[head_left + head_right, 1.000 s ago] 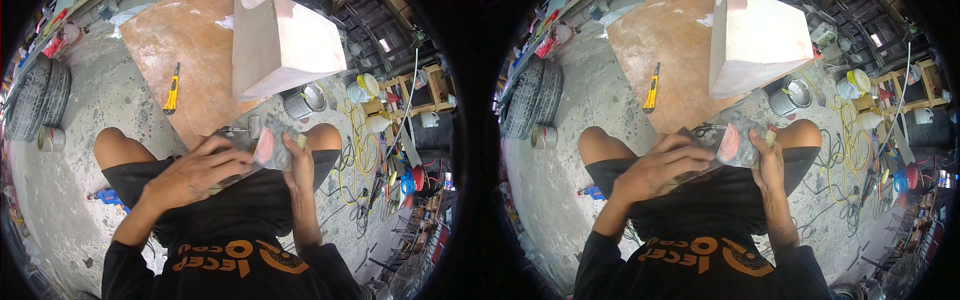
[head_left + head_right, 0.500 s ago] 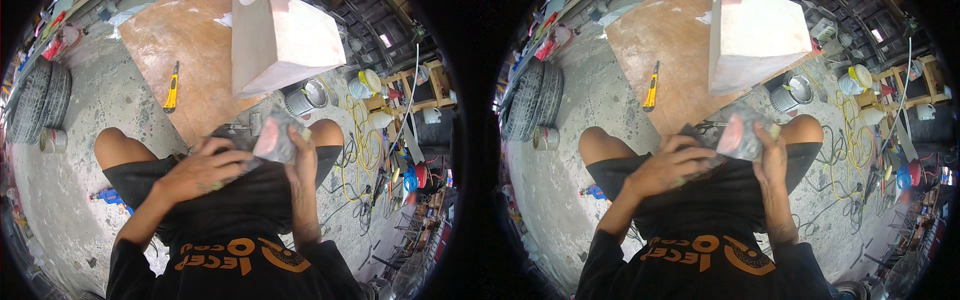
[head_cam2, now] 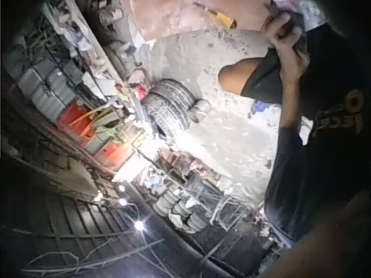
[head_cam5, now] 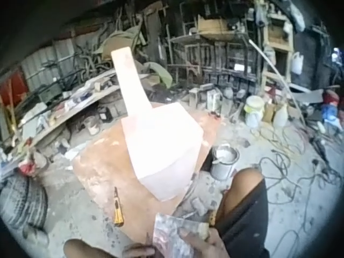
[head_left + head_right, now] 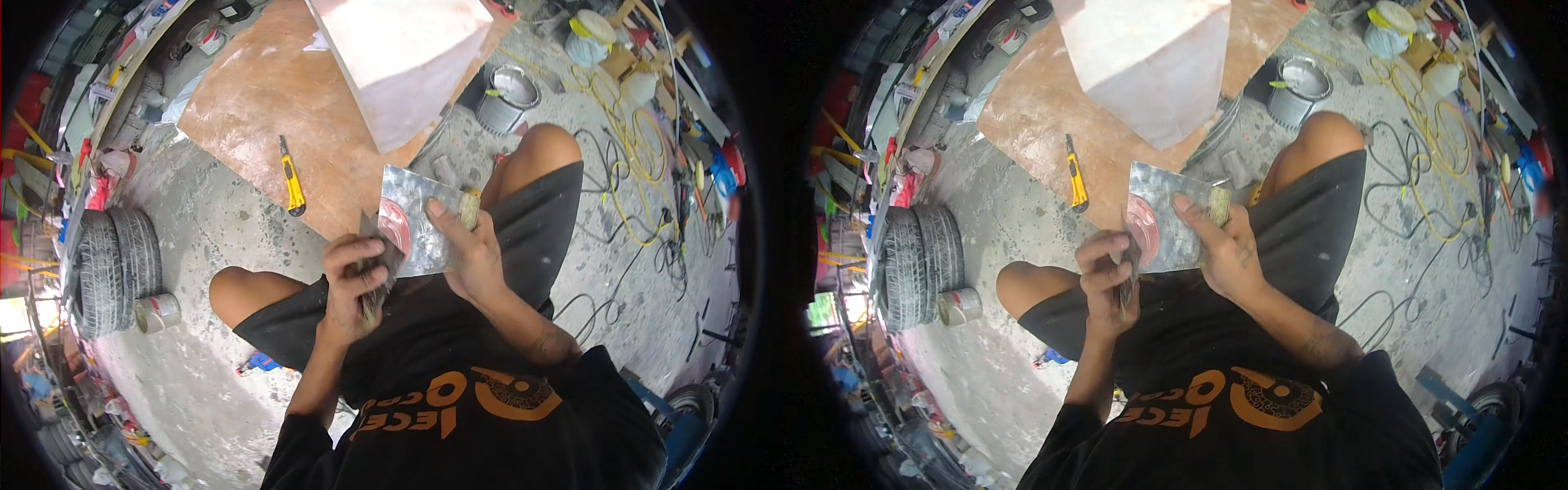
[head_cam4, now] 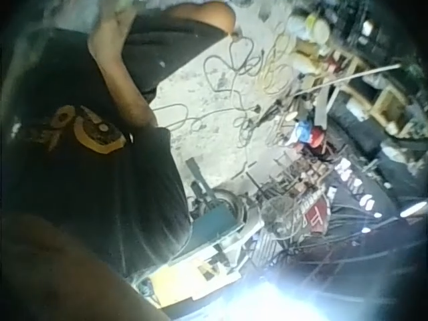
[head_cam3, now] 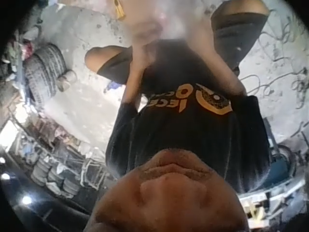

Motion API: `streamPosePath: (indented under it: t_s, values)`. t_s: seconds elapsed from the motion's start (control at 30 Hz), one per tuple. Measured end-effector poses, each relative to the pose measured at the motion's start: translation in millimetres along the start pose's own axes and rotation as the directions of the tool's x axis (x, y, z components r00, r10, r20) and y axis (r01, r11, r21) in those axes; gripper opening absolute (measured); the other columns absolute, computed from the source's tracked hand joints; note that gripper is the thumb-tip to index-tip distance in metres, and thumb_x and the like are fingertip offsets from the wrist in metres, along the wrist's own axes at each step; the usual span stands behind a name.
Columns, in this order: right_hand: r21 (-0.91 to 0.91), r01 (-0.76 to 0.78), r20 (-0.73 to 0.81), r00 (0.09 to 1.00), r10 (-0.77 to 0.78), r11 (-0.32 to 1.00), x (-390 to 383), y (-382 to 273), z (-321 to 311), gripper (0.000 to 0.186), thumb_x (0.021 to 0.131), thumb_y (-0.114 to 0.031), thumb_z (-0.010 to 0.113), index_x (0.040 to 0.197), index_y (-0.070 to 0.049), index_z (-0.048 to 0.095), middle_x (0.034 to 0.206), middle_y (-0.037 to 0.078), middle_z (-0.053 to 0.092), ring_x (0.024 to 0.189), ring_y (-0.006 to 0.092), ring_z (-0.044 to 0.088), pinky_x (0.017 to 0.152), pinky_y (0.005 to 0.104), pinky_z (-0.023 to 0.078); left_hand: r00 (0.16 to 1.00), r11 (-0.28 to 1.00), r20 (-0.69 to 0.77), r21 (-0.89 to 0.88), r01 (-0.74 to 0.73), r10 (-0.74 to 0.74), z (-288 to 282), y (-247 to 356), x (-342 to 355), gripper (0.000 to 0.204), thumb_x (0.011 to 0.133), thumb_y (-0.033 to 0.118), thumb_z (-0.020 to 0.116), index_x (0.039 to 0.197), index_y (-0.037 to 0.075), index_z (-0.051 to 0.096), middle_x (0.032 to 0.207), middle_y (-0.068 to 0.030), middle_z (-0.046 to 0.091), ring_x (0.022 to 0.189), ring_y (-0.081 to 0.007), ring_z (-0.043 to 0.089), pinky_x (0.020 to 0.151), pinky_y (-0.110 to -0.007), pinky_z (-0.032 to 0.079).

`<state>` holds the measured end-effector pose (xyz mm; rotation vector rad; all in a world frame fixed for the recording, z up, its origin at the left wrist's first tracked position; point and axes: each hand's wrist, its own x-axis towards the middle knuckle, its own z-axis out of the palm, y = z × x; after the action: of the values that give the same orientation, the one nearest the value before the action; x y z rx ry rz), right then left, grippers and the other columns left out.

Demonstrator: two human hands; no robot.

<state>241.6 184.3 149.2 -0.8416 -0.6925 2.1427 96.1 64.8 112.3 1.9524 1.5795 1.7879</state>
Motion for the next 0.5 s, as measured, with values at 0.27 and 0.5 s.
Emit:
streamPosePath:
  t_s: [0.27,0.5]
  values:
    - [-0.656,0.058,0.151,0.987,0.056,0.752,9,-34,-10,0.029,0.098,-0.028,0.065,0.089,0.0,0.069,0.076,0.003,0.062,0.067,0.0094,0.052,0.061,0.0305,0.041,0.937,0.927,0.129,0.241,0.288,-0.324,-52,-9,26,0.054,0.065,-0.011,0.059,0.117,0.004,0.06,0.122,-0.0147,0.061,0.115,-0.0379,0.053,0.103,-0.045,0.039]
    - [-0.89,0.154,0.198,0.978,0.06,0.429,21,-48,-2,0.033,0.097,-0.03,0.061,0.089,0.002,0.066,0.07,0.019,0.053,0.069,0.0277,0.051,0.068,0.0376,0.041,0.868,0.947,0.448,0.314,0.071,-0.213,-26,12,66,0.054,0.063,-0.004,0.068,0.117,0.006,0.067,0.123,-0.0062,0.065,0.11,-0.0315,0.055,0.096,-0.041,0.042]
